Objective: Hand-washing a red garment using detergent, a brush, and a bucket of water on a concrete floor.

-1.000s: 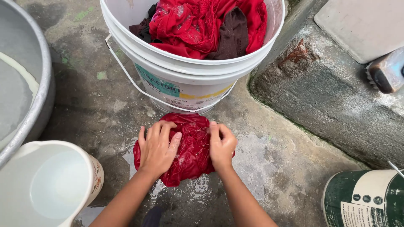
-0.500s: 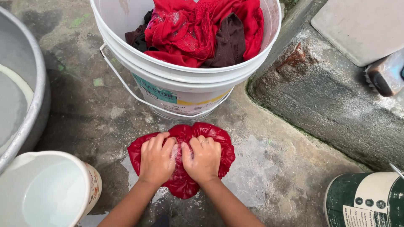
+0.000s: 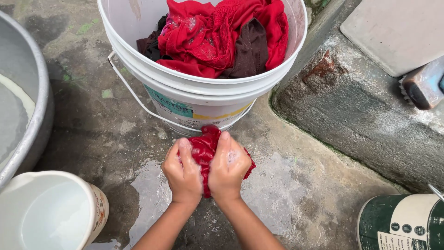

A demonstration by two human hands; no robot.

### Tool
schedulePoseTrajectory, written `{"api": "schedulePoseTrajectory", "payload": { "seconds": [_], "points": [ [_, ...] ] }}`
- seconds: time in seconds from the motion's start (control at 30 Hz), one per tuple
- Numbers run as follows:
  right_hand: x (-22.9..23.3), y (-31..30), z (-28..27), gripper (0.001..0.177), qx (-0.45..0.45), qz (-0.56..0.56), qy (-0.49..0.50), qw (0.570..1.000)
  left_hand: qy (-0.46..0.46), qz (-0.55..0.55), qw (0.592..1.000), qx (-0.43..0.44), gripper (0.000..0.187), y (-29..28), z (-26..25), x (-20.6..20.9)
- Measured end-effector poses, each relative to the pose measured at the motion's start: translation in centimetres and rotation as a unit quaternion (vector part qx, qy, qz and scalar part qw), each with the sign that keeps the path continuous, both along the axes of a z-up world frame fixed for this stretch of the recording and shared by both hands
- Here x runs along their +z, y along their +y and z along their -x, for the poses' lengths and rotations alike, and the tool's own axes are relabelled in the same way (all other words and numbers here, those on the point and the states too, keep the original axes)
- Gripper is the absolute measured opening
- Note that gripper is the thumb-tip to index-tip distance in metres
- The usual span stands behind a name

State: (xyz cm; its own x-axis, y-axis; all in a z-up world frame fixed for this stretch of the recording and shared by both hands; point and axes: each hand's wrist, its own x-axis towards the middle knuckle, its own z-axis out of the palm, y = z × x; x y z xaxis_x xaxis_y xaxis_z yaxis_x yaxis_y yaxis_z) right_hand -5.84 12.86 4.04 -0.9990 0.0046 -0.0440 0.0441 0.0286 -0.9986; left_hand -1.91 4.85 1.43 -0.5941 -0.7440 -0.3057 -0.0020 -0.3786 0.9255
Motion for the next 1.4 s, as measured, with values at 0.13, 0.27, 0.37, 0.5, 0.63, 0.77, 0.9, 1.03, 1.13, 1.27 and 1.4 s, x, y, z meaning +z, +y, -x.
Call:
{"api": "schedulePoseTrajectory", "payload": {
  "seconds": [0.13, 0.27, 0.37, 0.5, 0.63, 0.77, 0.9, 1.03, 1.13, 1.27, 1.4],
  "points": [
    [-5.4, 2.3, -0.8, 0.024, 0.113, -0.405, 0.317, 0.850, -0.071, 0.585, 0.798, -0.128, 0.023, -2.2, -2.8, -2.8],
    [-0.5, 2.0, -0.7, 0.027, 0.015, -0.241, 0.210, 0.948, -0.129, 0.542, 0.822, -0.115, 0.023, -0.9, -2.5, 0.1],
    [2.9, 0.5, 2.6, 0.060, -0.028, -0.057, 0.167, 0.984, -0.043, 0.579, 0.814, -0.004, 0.056, -1.0, -2.1, 7.6],
    [8.1, -3.9, 6.2, 0.076, -0.008, 0.180, 0.071, 0.981, -0.026, 0.449, 0.893, 0.020, 0.104, -3.7, 4.4, 14.7],
    [8.9, -5.3, 6.8, 0.087, 0.015, 0.316, 0.073, 0.946, -0.001, 0.363, 0.931, 0.044, 0.111, -5.4, 7.8, 12.9],
    [6.4, -6.9, 9.2, 0.099, 0.003, 0.223, 0.089, 0.971, 0.044, 0.405, 0.910, 0.071, 0.102, -8.8, 11.3, 10.2],
    [7.1, -8.8, 14.5, 0.106, 0.023, 0.107, 0.024, 0.994, 0.014, 0.363, 0.931, 0.041, 0.100, -13.4, 15.2, 13.6],
    [10.5, -7.1, 17.7, 0.113, 0.159, -0.035, -0.069, 0.984, -0.073, 0.277, 0.958, -0.022, 0.105, -14.4, 17.0, 15.3],
    [9.4, -0.4, 19.3, 0.107, 0.244, -0.261, 0.070, 0.931, -0.097, 0.328, 0.939, -0.041, 0.110, -10.9, 15.3, 14.6],
    [12.6, 9.4, 15.7, 0.101, 0.237, -0.491, 0.243, 0.802, -0.118, 0.468, 0.870, -0.100, 0.115, -3.4, 10.0, 13.8],
    [15.9, 15.8, 13.9, 0.091, 0.123, -0.447, 0.041, 0.885, -0.129, 0.508, 0.831, -0.187, 0.114, 2.2, 7.4, 14.6]
  ]
}}
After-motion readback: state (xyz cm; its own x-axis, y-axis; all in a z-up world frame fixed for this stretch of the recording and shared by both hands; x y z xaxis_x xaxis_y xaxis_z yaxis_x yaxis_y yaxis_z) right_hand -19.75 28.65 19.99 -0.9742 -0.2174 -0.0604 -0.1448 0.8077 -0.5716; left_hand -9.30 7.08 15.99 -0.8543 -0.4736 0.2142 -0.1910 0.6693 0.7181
